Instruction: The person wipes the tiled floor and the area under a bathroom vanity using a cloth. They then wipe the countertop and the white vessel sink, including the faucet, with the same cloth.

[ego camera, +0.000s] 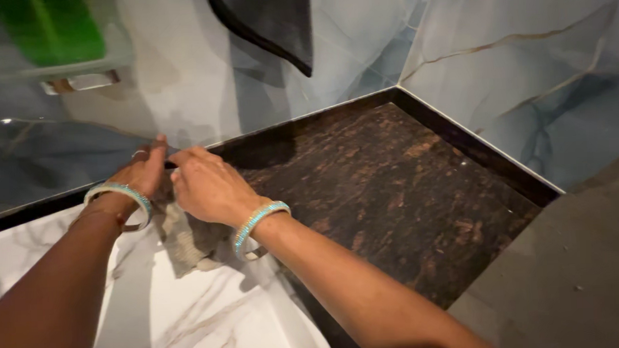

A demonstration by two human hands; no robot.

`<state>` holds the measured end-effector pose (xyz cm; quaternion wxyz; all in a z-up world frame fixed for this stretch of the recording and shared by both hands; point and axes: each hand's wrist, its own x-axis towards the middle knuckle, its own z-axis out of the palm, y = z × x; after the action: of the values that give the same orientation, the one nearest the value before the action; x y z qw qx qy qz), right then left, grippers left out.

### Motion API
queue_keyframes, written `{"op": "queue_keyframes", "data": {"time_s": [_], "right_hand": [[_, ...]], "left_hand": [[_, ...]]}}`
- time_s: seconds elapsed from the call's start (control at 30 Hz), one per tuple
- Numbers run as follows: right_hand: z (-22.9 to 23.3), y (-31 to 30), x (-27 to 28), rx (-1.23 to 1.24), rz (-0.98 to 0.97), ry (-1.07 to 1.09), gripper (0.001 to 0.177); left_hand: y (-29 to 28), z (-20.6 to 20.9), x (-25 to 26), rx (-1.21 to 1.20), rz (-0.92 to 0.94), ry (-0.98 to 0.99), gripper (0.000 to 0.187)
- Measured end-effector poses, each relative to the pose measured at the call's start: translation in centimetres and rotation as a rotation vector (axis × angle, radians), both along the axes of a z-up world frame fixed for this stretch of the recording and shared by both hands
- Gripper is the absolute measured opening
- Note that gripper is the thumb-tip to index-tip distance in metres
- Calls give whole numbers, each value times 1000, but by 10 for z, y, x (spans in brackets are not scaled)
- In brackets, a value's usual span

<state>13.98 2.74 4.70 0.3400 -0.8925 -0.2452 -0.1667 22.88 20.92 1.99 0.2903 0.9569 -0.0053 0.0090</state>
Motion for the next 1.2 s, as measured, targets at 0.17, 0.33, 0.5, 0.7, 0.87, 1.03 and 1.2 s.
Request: {"op": "queue_keyframes", "data": {"time_s": [0.17, 0.33, 0.5, 0.7, 0.87, 1.03, 1.2], "right_hand": [[-3, 43, 15, -245, 136, -4, 51], [-11, 67, 25, -616, 72, 79, 60], [-12, 83, 37, -740, 63, 57, 69], [-34, 138, 31, -584, 125, -15, 47], [-55, 196, 12, -406, 112, -238, 39], [-55, 185, 8, -311, 191, -319, 45], [-38, 144, 17, -457, 110, -81, 46]], "left_hand": [[55, -27, -36, 148, 113, -113, 86], [104, -48, -96, 448, 61, -438, 73], [130, -58, -116, 539, -44, -558, 76], [158, -40, -118, 138, -160, -382, 88], [159, -33, -122, -25, -150, -357, 93], [160, -41, -117, -37, -104, -350, 92], [162, -55, -108, 222, -87, -350, 95]]}}
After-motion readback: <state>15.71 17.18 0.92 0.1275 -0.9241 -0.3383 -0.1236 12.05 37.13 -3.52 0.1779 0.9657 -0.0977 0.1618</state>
